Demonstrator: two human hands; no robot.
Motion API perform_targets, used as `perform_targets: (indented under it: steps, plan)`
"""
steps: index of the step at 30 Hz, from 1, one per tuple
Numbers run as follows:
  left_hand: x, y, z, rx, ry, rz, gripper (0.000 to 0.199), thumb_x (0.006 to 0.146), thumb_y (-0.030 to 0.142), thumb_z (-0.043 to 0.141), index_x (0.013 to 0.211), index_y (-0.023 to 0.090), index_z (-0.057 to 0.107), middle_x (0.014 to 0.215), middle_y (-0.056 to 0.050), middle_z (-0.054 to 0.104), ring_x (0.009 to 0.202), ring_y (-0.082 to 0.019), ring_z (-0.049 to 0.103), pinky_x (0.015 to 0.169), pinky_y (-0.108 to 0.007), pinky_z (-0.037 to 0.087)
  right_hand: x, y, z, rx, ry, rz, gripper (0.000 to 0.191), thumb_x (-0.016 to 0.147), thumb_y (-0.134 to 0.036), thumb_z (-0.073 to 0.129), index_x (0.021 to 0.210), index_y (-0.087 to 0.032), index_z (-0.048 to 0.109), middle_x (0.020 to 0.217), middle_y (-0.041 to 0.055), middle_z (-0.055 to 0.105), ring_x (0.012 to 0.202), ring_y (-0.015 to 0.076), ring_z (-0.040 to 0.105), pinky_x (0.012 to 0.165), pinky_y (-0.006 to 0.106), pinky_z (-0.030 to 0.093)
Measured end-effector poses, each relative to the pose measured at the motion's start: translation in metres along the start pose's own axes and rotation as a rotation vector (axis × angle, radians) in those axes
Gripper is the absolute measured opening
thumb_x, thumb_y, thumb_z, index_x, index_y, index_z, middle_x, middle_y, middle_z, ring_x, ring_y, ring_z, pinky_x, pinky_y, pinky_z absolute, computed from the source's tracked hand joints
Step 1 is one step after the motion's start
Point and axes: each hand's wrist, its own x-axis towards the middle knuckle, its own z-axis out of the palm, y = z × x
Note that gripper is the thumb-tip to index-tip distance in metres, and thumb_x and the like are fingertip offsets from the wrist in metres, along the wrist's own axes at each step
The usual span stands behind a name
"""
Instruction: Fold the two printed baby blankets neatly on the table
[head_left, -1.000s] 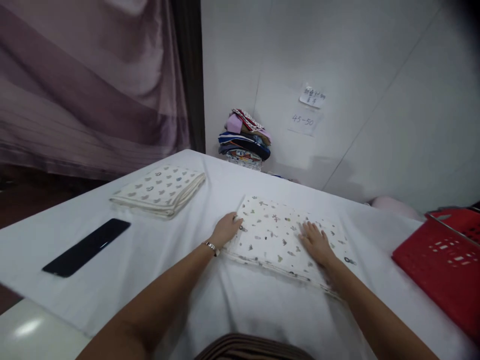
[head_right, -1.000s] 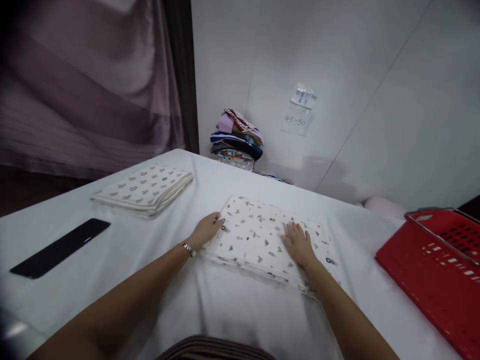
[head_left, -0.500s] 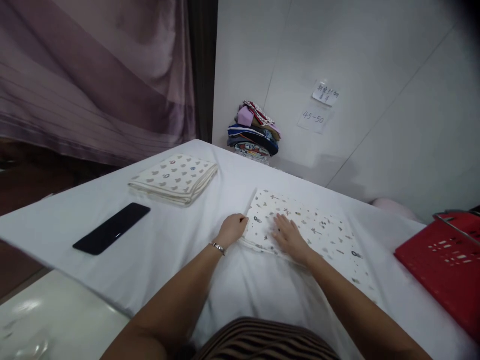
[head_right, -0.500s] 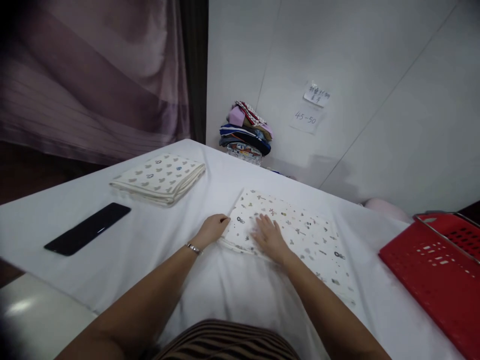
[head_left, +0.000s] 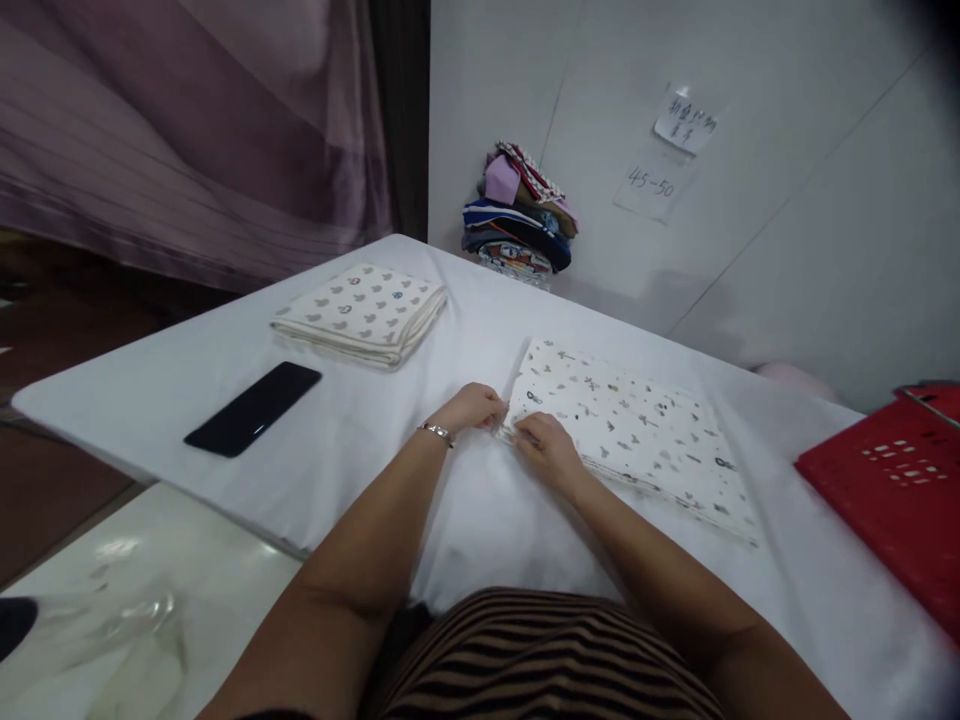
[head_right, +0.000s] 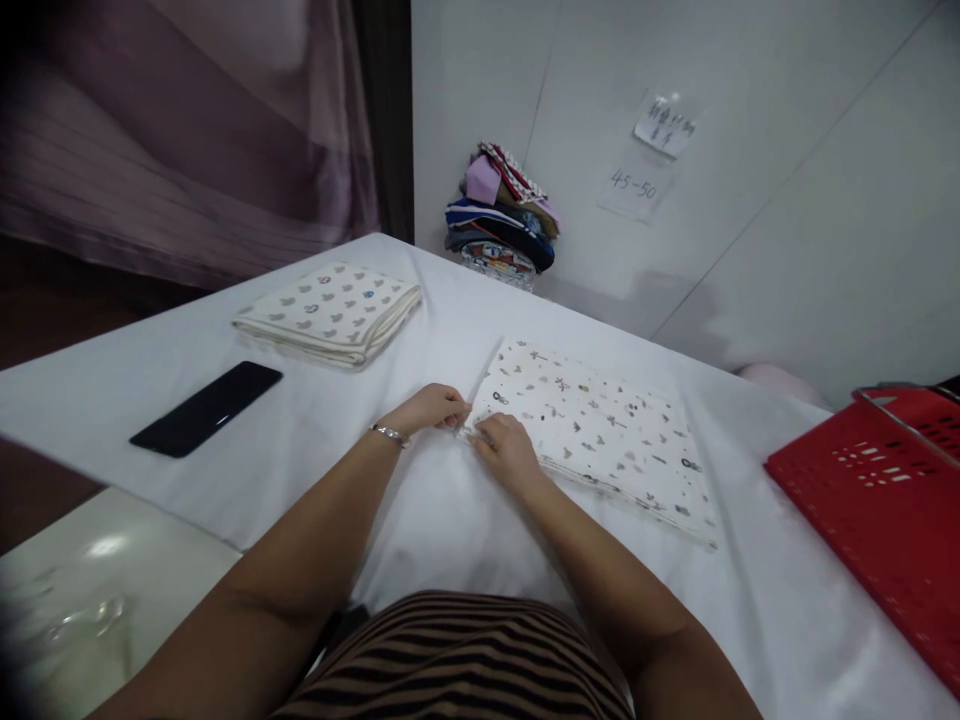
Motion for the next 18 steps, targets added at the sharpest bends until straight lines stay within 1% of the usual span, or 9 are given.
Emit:
perform_targets:
  steps: [2,5,9,12,15,18]
  plan:
    - [-0.001,-0.001,-0.003,0.019,-0.051,0.017,0.018,0.067,0.031,0.062,0.062,0.014,0.058,0.06,-0.002,0.061,0.056,-0.011,0.055,0.05,-0.019,0.042,0.001,-0.002,0.003,-0.02,-0.006,0.029,0.009,0.084,-0.023,0.056,0.089,-0.021,0.063,0.087,0.0047,0.062,0.084,0.0191,0.053,0.076,0.032,0.042]
    - [-0.005,-0.002,-0.009,0.053,-0.125,0.05,0.022,0.065,0.035,0.062,0.064,0.014,0.061,0.061,-0.003,0.063,0.058,-0.012,0.056,0.05,-0.019,0.041,0.002,-0.002,0.006,-0.026,-0.011,0.065,0.008,0.084,-0.022,0.055,0.088,-0.021,0.062,0.087,0.004,0.062,0.084,0.0184,0.052,0.076,0.03,0.041]
    - [-0.014,-0.001,-0.016,0.079,-0.163,0.058,0.021,0.062,0.034,0.063,0.068,0.014,0.063,0.065,-0.004,0.065,0.063,-0.014,0.059,0.05,-0.019,0.04,0.004,-0.001,0.007,-0.038,-0.031,0.081,0.009,0.085,-0.021,0.054,0.087,-0.021,0.063,0.086,0.0034,0.061,0.084,0.0175,0.052,0.076,0.029,0.04]
    - [-0.022,-0.002,-0.015,0.11,-0.19,0.078,0.02,0.061,0.032,0.062,0.07,0.014,0.064,0.065,-0.004,0.064,0.063,-0.014,0.058,0.052,-0.02,0.041,0.006,-0.002,0.007,-0.059,-0.048,0.066,0.012,0.087,-0.022,0.052,0.086,-0.021,0.063,0.086,0.0041,0.061,0.084,0.0175,0.052,0.075,0.029,0.039]
    - [-0.026,-0.005,-0.006,0.154,-0.167,0.103,0.017,0.062,0.029,0.06,0.068,0.014,0.064,0.062,-0.002,0.062,0.061,-0.013,0.057,0.053,-0.021,0.041,0.007,-0.003,0.007,-0.075,-0.057,0.071,0.014,0.088,-0.022,0.05,0.083,-0.021,0.063,0.084,0.0039,0.06,0.083,0.0174,0.052,0.074,0.028,0.039]
    - [-0.026,-0.008,0.003,0.222,-0.077,0.108,0.016,0.062,0.03,0.06,0.064,0.015,0.062,0.058,-0.001,0.06,0.057,-0.013,0.055,0.052,-0.021,0.038,0.008,-0.002,0.008,-0.071,-0.058,0.093,0.014,0.088,-0.02,0.049,0.08,-0.021,0.061,0.082,0.0032,0.06,0.082,0.0173,0.051,0.072,0.028,0.038]
